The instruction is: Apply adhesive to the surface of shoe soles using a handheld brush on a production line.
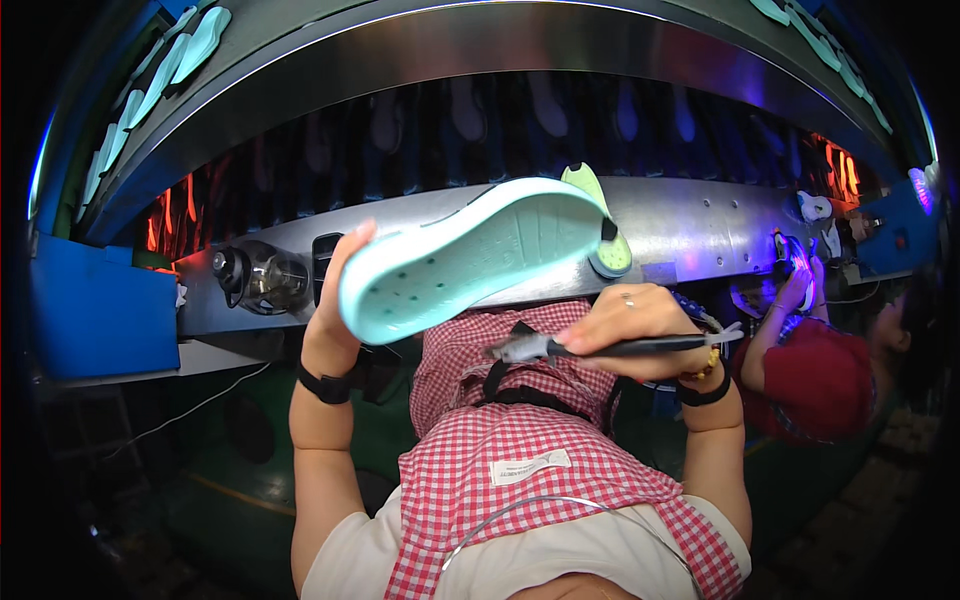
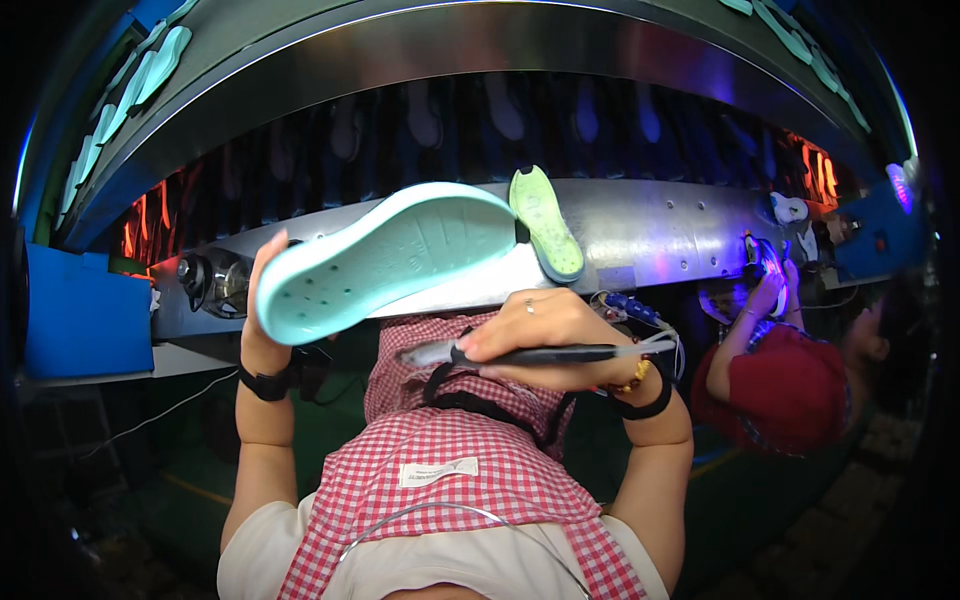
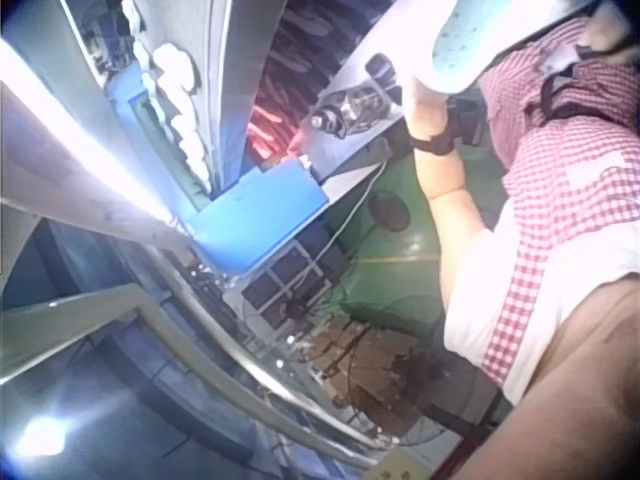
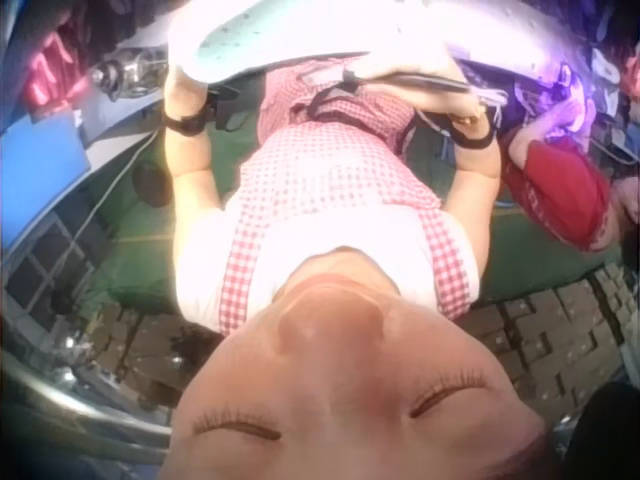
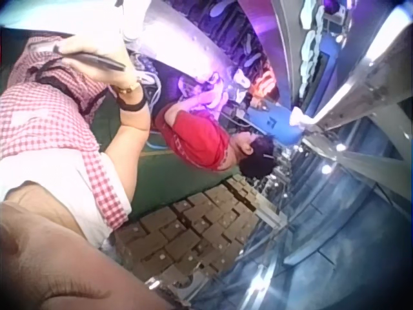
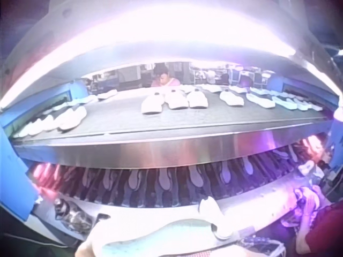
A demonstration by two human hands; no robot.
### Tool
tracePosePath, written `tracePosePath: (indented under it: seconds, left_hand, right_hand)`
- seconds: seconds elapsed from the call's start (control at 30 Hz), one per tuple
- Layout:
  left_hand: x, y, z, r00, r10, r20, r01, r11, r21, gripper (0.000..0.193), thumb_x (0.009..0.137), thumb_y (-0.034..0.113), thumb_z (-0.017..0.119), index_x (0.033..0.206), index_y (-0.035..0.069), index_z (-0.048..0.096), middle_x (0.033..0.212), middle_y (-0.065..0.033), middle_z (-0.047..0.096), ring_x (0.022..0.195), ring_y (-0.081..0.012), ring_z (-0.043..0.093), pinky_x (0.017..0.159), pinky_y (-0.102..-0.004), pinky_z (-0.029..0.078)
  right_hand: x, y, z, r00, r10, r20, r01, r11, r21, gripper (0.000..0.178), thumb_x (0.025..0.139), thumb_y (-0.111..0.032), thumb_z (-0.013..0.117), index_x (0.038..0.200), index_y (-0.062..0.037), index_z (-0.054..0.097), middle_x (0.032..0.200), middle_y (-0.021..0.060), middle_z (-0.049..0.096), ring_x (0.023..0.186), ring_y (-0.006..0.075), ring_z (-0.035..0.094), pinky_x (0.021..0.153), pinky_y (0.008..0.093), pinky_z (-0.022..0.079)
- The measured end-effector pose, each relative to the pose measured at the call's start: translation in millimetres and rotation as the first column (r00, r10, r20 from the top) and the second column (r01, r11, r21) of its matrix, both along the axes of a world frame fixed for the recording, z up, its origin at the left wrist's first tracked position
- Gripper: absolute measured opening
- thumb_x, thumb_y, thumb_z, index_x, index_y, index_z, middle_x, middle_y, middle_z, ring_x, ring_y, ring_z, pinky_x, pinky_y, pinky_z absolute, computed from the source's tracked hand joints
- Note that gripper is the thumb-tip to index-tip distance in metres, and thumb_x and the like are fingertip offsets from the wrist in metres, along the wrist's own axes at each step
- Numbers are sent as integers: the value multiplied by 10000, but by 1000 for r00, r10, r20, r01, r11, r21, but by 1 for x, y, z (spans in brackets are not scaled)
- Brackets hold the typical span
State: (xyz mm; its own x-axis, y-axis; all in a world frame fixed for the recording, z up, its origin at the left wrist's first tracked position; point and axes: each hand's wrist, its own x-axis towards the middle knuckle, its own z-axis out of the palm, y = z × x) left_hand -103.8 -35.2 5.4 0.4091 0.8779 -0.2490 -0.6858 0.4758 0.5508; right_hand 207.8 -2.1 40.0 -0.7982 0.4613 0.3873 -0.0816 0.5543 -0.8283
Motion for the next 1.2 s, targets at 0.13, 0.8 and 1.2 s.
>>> tracePosePath:
  seconds: [0.13, 0.8, 1.2]
  left_hand:
    - [51, 9, -25, 898, 269, 349, -298, 954, 31, 704, 850, 579, 226, 1262, 28, 376, 1249, -142, 441, 1098, -363, 453, 918, -544, 349]
    - [104, 22, -20, 850, 457, 261, -500, 856, 130, 911, 736, 759, 124, 1221, 36, 394, 977, -164, 558, 909, -307, 541, 853, -436, 418]
    - [74, 18, -1, 826, 471, 308, -551, 791, 267, 929, 709, 781, 194, 1168, 9, 428, 1070, -165, 525, 976, -313, 524, 868, -435, 419]
  right_hand:
    - [-12, -7, 17, 972, -220, -88, 208, 970, -127, 244, 627, -4, 705, 864, -24, 653, 802, 94, 648, 709, 170, 595, 668, 248, 452]
    - [-37, 6, -10, 965, -256, -55, 247, 960, -131, 184, 678, -43, 683, 861, -52, 662, 740, 86, 621, 669, 154, 580, 571, 243, 445]
    - [-14, 11, -20, 990, 43, -135, -79, 959, -272, 207, 681, 0, 673, 885, -32, 651, 886, 79, 629, 811, 169, 582, 736, 276, 466]
